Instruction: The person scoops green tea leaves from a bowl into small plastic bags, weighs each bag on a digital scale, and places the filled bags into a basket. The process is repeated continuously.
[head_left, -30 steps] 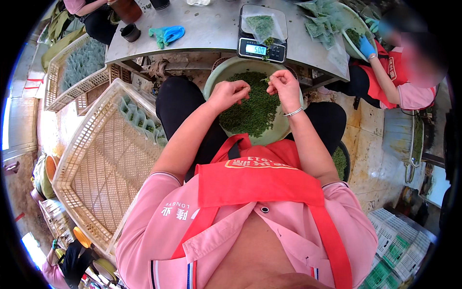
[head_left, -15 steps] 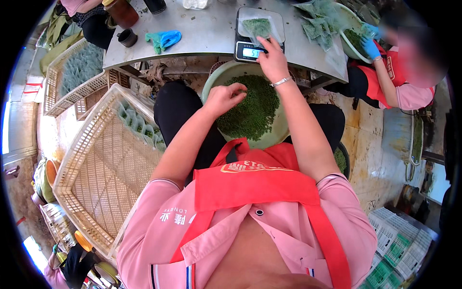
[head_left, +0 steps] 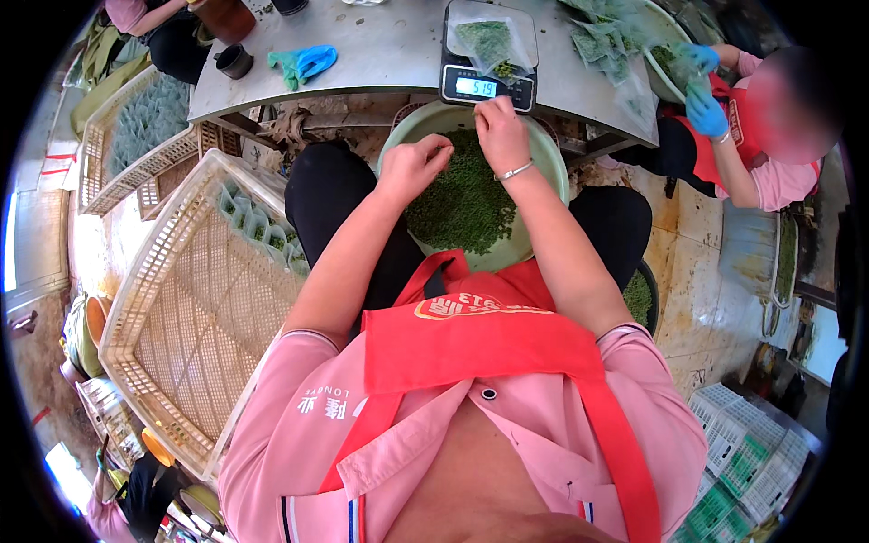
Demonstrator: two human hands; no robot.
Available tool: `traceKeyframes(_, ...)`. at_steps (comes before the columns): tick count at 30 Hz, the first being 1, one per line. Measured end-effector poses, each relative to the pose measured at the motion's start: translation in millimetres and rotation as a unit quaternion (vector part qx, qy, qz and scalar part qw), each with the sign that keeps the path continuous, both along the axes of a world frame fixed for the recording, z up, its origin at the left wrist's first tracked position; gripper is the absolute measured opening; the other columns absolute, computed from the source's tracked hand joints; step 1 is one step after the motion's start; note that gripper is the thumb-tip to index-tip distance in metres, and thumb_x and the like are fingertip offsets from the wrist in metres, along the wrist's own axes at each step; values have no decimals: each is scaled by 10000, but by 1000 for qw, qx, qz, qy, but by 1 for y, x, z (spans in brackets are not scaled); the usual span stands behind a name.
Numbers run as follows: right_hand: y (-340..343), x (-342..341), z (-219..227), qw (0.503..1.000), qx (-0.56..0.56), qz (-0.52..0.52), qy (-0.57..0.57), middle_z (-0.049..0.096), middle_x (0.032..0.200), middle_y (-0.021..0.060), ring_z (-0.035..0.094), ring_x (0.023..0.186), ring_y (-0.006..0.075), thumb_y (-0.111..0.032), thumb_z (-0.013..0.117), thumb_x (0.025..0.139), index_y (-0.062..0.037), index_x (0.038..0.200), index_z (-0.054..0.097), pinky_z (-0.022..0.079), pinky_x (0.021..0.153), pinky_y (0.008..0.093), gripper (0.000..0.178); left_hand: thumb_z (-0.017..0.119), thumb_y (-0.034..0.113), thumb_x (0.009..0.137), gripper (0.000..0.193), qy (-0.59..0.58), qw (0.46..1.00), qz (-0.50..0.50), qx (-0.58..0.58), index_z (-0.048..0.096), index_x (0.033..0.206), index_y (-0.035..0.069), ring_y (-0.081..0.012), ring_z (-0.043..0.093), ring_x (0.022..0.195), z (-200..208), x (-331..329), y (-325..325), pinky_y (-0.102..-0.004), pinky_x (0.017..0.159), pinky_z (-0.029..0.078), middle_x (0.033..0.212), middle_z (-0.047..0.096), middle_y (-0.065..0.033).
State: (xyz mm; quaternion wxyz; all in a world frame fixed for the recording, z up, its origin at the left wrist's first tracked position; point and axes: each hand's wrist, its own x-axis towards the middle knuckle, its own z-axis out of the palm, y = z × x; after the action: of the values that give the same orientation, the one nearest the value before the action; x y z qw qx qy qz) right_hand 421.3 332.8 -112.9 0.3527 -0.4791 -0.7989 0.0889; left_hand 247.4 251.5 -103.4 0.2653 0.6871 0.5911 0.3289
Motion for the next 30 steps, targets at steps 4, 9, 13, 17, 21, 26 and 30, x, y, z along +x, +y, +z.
traceKeyframes(4,-36,13,-20,979,-192,45,57,592,813,117,619,753,296,-154,662,766,-72,888,617,509,677,392,154,590,266,886,198,-5,1000,22,-5,648,980,102,-116,642,559,-5,-5,0,-254,537,494,673,670,-27)
traceKeyframes(9,-65,27,-49,887,-443,43,-124,661,983,157,647,883,290,-286,655,783,-48,971,668,508,767,399,303,586,314,878,233,13,998,68,11,656,986,119,-126,649,574,-13,-11,8,-279,556,496,690,674,-35)
traceKeyframes(13,-99,3,-68,732,-587,82,-335,648,992,220,639,921,341,-447,588,822,-29,1015,670,500,815,399,468,590,313,884,250,-26,996,82,2,651,990,94,-94,639,572,-14,-11,10,-239,548,486,705,681,-27)
traceKeyframes(17,-131,-11,-129,758,-563,109,-312,627,1046,248,622,981,353,-490,576,819,-5,1015,670,495,839,393,531,586,317,886,257,-23,996,83,-35,647,1005,98,-89,642,578,-10,-10,5,-228,557,486,724,690,-17)
traceKeyframes(21,-137,-32,-163,838,-475,176,-203,672,933,185,650,880,337,-366,613,754,-88,893,706,512,795,384,325,580,328,886,262,1,996,85,-22,648,1005,104,-88,643,580,-15,-14,4,-235,563,488,725,691,-9)
traceKeyframes(26,-119,11,-163,835,-524,142,-92,664,683,129,665,620,232,-180,691,676,-62,792,680,538,611,365,166,578,328,883,254,12,996,86,-11,651,1000,114,-93,641,579,-14,-14,4,-244,568,489,723,689,-4)
traceKeyframes(30,-99,40,-72,679,-701,15,217,620,767,73,662,647,184,-32,626,817,-19,887,569,558,539,291,91,578,331,881,252,18,995,99,-9,652,987,115,-101,639,575,-15,-16,0,-248,568,487,724,688,-9)
